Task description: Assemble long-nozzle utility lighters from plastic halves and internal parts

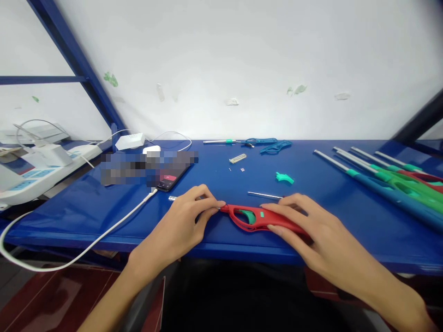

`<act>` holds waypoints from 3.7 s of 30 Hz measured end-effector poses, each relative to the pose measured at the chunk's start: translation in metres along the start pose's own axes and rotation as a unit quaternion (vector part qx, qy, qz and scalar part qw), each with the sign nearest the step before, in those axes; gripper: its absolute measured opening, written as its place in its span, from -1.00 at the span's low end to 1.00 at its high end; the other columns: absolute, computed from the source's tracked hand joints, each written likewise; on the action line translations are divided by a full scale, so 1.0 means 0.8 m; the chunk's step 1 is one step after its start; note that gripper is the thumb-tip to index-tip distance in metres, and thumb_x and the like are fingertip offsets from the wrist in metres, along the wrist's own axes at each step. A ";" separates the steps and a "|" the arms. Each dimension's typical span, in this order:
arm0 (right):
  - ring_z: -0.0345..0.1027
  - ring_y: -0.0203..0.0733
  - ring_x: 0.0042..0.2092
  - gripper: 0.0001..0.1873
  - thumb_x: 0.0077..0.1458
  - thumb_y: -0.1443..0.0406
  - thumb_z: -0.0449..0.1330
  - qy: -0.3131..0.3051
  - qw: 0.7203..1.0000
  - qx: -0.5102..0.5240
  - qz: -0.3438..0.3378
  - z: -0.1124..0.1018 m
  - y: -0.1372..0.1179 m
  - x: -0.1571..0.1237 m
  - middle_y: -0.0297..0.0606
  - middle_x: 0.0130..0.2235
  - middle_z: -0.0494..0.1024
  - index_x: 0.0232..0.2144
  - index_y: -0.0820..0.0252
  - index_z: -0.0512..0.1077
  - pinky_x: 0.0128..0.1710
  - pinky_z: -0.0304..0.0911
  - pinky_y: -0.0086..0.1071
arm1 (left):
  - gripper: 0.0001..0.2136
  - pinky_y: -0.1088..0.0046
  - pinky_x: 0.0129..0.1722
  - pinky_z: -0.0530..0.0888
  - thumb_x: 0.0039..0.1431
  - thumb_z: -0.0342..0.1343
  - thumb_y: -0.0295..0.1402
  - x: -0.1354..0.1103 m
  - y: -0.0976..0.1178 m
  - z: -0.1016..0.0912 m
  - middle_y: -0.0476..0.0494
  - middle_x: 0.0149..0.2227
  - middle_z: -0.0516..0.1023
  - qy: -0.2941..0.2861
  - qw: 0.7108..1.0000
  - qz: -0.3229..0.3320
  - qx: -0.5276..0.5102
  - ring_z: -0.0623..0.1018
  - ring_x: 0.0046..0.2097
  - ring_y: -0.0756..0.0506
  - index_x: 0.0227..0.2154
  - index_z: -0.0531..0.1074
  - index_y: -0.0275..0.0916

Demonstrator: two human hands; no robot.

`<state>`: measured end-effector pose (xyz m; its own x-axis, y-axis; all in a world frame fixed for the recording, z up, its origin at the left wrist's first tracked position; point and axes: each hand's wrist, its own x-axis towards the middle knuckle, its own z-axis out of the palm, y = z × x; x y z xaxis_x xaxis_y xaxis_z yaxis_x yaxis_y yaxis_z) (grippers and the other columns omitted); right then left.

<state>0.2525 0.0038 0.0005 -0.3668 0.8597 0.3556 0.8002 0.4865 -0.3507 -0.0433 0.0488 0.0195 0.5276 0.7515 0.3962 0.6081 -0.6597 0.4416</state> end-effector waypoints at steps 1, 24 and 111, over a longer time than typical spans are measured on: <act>0.48 -0.01 0.04 -0.63 0.46 0.03 0.07 0.002 1.000 0.000 -0.003 0.000 0.001 0.000 -0.21 0.07 0.51 0.20 -0.14 0.45 0.08 0.42 -0.07 | -0.75 0.35 -0.10 0.51 0.49 0.05 -0.49 0.000 0.000 0.000 -0.10 -0.09 0.56 -0.001 1.000 0.000 0.000 0.57 -0.11 -0.09 -0.03 0.63 -0.16; 0.54 -0.04 -0.01 -0.59 0.44 0.00 0.09 0.009 1.000 0.001 -0.010 0.000 0.003 0.002 -0.20 0.07 0.50 0.23 -0.13 0.44 -0.02 0.49 -0.16 | -0.77 0.31 -0.07 0.53 0.51 0.02 -0.45 -0.002 -0.001 0.000 -0.12 -0.08 0.56 -0.002 1.000 0.004 0.002 0.58 -0.10 -0.11 -0.08 0.61 -0.17; 0.53 -0.07 -0.10 -0.73 0.40 0.10 0.19 0.051 0.998 -0.008 -0.019 -0.004 -0.004 0.000 -0.28 -0.08 0.60 0.08 -0.11 0.53 -0.09 0.40 -0.20 | -0.80 0.33 0.04 0.51 0.51 0.06 -0.29 -0.001 0.014 -0.006 -0.11 -0.01 0.52 -0.038 0.998 -0.007 0.049 0.55 -0.02 -0.13 -0.01 0.57 -0.13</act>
<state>0.2513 0.0020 0.0042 -0.3483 0.8198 0.4546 0.7940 0.5158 -0.3217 -0.0401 0.0405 0.0280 0.5597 0.7619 0.3258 0.6690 -0.6475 0.3650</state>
